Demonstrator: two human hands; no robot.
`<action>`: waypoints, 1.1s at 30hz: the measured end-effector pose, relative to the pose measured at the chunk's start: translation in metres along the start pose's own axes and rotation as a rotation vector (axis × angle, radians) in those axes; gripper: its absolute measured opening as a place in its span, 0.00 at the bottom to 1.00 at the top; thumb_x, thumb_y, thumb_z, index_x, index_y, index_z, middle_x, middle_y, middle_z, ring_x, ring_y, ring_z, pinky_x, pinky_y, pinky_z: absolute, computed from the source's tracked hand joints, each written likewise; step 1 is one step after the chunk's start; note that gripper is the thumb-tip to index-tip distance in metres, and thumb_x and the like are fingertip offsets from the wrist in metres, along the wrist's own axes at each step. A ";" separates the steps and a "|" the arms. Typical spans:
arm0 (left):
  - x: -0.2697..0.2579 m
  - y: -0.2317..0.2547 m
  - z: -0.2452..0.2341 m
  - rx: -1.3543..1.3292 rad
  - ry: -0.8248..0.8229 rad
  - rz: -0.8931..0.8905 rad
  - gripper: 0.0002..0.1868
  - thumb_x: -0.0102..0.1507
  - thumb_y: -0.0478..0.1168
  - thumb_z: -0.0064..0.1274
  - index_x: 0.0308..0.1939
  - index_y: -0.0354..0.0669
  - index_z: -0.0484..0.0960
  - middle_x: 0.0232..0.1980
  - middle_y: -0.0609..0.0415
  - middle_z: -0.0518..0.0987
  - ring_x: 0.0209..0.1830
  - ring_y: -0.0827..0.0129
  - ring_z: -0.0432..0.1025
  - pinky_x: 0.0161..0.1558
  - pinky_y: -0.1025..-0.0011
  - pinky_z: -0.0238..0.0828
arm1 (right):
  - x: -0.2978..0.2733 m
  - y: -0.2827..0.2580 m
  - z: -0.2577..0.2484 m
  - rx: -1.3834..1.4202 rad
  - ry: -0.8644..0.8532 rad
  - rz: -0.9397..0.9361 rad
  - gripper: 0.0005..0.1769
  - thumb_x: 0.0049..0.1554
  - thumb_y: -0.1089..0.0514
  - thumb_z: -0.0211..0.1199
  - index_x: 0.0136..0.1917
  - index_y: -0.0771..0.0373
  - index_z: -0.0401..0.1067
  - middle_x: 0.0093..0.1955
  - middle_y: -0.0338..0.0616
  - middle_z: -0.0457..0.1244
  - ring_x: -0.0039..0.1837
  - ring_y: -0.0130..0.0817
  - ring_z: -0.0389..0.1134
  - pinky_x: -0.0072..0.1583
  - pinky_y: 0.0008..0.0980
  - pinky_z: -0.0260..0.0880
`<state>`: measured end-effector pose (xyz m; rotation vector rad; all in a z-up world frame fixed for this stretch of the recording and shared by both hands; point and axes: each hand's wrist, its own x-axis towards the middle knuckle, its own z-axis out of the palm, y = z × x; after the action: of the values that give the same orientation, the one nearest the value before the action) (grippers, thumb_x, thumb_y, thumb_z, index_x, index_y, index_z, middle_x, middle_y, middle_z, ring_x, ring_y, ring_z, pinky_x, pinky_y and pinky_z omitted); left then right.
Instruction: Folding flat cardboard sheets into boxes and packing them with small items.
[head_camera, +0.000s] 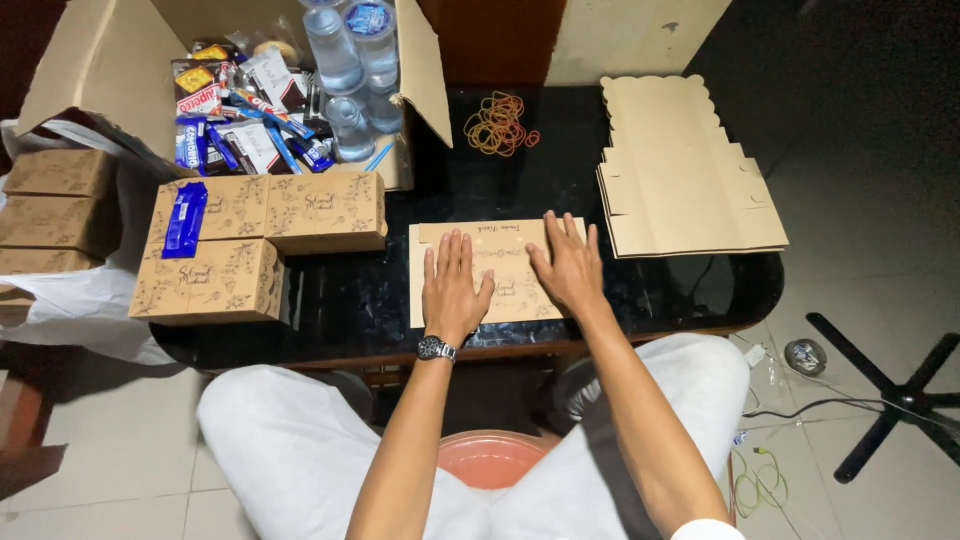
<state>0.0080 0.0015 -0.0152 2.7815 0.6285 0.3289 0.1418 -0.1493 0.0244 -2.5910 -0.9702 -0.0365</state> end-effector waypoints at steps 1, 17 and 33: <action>0.000 -0.002 0.000 0.002 0.000 0.001 0.39 0.69 0.59 0.29 0.79 0.41 0.55 0.83 0.46 0.51 0.84 0.58 0.41 0.80 0.54 0.22 | -0.001 0.008 0.000 0.002 0.001 0.000 0.39 0.65 0.35 0.50 0.80 0.60 0.57 0.75 0.50 0.61 0.82 0.43 0.51 0.80 0.58 0.34; 0.052 0.082 0.032 -0.183 -0.054 0.145 0.33 0.74 0.56 0.24 0.76 0.41 0.62 0.79 0.48 0.60 0.82 0.58 0.49 0.79 0.52 0.31 | -0.005 0.041 0.021 -0.078 0.116 -0.030 0.38 0.64 0.46 0.50 0.82 0.63 0.52 0.77 0.52 0.58 0.82 0.43 0.51 0.80 0.52 0.42; -0.054 -0.074 -0.019 0.089 -0.006 0.156 0.26 0.68 0.42 0.40 0.71 0.41 0.70 0.74 0.46 0.68 0.77 0.56 0.59 0.72 0.50 0.54 | -0.032 -0.012 -0.031 -0.203 -0.327 -0.257 0.57 0.49 0.20 0.55 0.82 0.48 0.50 0.84 0.54 0.44 0.85 0.57 0.39 0.77 0.67 0.44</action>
<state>-0.0729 0.0455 -0.0290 2.9234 0.4354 0.3311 0.1130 -0.1716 0.0527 -2.6877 -1.4826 0.2412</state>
